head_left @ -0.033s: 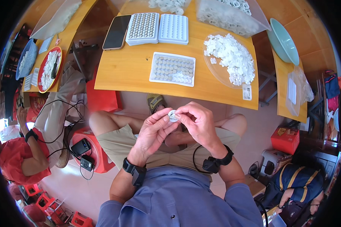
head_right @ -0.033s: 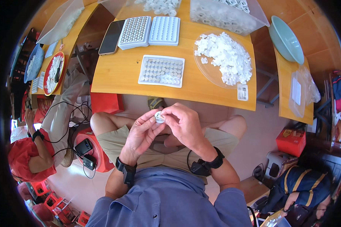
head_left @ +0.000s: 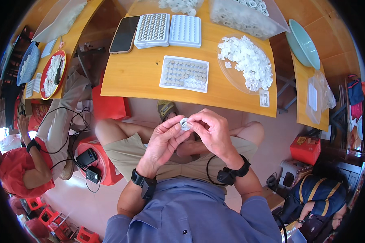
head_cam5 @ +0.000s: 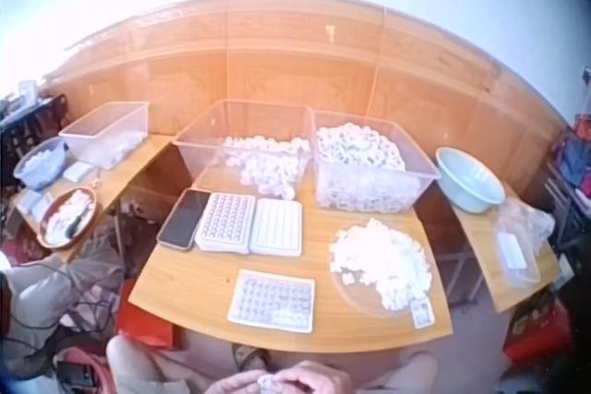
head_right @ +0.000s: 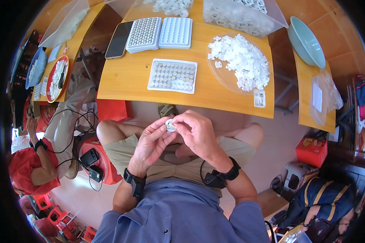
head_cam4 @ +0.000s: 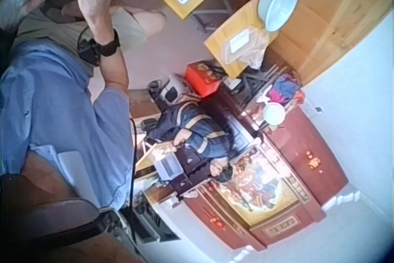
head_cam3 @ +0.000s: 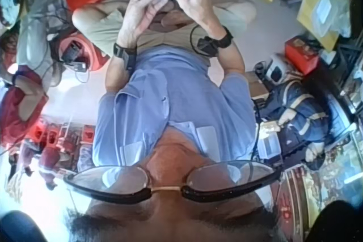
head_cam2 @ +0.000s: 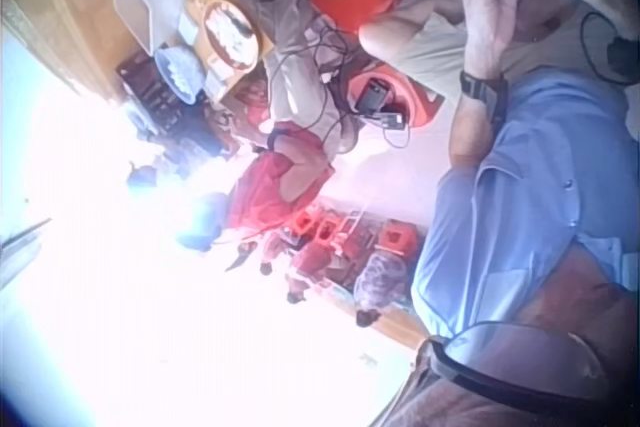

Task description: Sorting and inspecting small plastic components into trays at a workshop desk.

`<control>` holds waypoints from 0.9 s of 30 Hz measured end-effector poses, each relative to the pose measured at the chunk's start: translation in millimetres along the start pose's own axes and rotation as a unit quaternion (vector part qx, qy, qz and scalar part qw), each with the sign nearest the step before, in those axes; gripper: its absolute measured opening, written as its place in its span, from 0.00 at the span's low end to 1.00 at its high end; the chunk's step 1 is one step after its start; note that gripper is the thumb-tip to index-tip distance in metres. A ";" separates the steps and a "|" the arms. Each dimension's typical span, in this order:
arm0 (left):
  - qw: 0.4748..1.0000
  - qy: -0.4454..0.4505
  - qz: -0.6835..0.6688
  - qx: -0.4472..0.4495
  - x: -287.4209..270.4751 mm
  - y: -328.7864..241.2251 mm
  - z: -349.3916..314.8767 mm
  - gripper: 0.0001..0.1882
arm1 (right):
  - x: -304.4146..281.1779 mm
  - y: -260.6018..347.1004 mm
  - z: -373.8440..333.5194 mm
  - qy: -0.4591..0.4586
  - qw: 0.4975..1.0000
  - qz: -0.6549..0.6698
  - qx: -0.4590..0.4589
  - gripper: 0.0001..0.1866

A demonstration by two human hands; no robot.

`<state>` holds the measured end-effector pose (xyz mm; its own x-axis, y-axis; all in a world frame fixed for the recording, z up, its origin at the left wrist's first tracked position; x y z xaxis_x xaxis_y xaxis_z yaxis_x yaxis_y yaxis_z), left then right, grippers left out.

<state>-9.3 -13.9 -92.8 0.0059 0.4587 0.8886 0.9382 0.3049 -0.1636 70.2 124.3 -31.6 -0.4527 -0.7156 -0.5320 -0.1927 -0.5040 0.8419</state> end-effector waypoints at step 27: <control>0.982 -0.028 0.155 0.105 0.3 -4.3 -0.8 0.15 | 13.1 0.6 -5.5 -0.058 0.992 -0.074 -0.080 0.07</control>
<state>-13.1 -15.7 -91.5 0.2555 0.5996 0.7584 0.8023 0.3062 -0.5123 68.9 111.9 -38.5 -0.5294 -0.5714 -0.6271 -0.1291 -0.6763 0.7253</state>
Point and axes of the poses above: each hand's wrist, its own z-axis towards the middle knuckle, its own x-axis out of the palm, y = z × x, the point moved 4 cm from there along z, towards the middle knuckle, and after that the axes turned 11 degrees about -z, right-handed, at the moved point
